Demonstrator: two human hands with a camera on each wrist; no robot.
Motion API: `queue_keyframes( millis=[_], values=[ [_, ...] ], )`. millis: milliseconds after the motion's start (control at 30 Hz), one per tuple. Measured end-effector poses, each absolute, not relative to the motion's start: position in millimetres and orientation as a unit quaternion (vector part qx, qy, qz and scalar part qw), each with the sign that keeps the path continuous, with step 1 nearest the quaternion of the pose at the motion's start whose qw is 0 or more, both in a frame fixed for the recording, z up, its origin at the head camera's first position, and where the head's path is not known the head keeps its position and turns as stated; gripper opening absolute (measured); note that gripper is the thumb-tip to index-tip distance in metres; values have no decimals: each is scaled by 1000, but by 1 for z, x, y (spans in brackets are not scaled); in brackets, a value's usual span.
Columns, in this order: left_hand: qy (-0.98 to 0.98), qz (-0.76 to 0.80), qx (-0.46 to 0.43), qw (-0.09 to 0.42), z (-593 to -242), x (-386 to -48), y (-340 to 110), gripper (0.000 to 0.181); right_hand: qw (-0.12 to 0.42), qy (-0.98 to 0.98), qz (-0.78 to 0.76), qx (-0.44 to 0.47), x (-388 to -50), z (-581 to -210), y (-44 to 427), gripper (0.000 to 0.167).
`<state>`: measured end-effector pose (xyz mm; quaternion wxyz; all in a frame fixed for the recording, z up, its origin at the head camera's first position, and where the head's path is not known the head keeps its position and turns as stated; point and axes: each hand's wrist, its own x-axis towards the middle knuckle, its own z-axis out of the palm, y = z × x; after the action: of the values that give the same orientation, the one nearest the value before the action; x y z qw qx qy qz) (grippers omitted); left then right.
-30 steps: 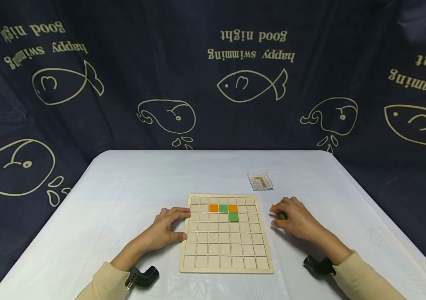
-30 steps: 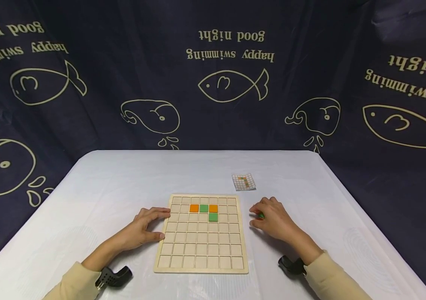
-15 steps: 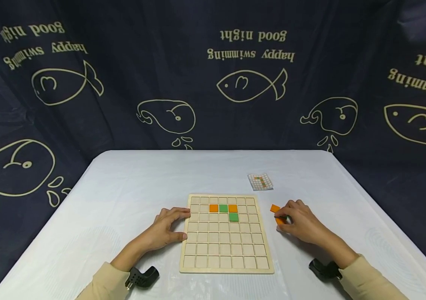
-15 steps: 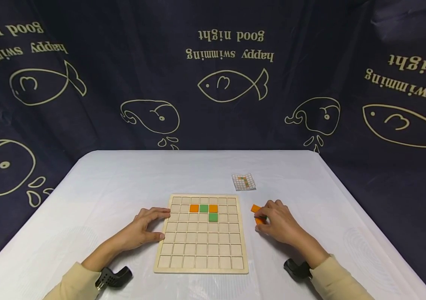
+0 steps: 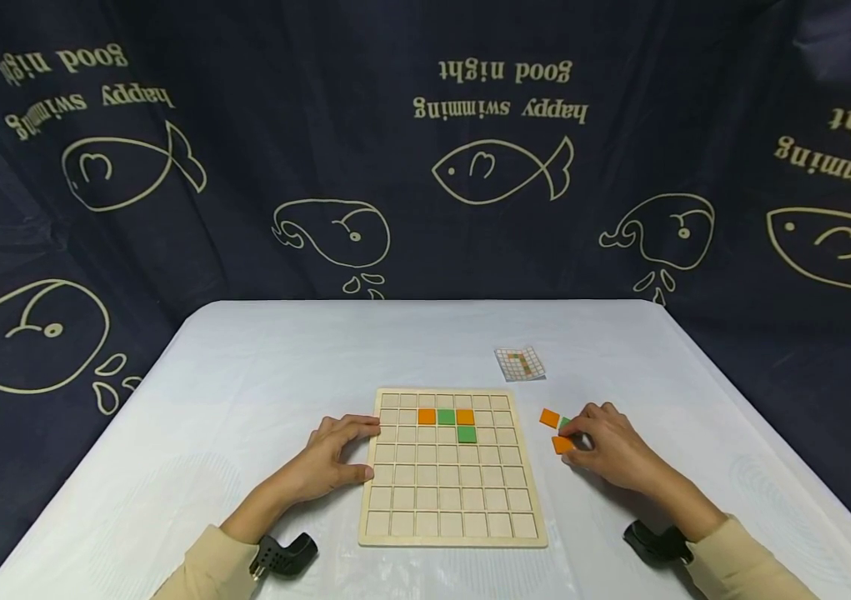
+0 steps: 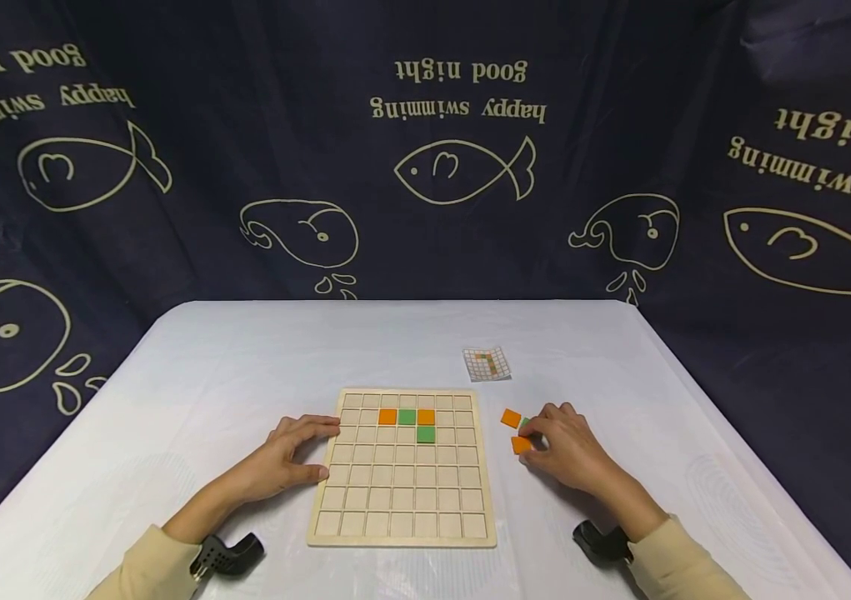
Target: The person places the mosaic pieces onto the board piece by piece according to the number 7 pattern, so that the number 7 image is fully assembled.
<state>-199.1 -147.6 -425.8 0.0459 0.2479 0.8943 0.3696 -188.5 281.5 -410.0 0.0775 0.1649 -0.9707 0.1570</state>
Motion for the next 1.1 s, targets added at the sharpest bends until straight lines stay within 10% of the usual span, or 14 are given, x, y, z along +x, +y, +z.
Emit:
queue_keyframes(
  millis=[1100],
  values=[
    [894, 365, 255, 41, -427, -200, -148, 57, 83, -968, 182, 149, -182, -412, 284, 16]
  ],
)
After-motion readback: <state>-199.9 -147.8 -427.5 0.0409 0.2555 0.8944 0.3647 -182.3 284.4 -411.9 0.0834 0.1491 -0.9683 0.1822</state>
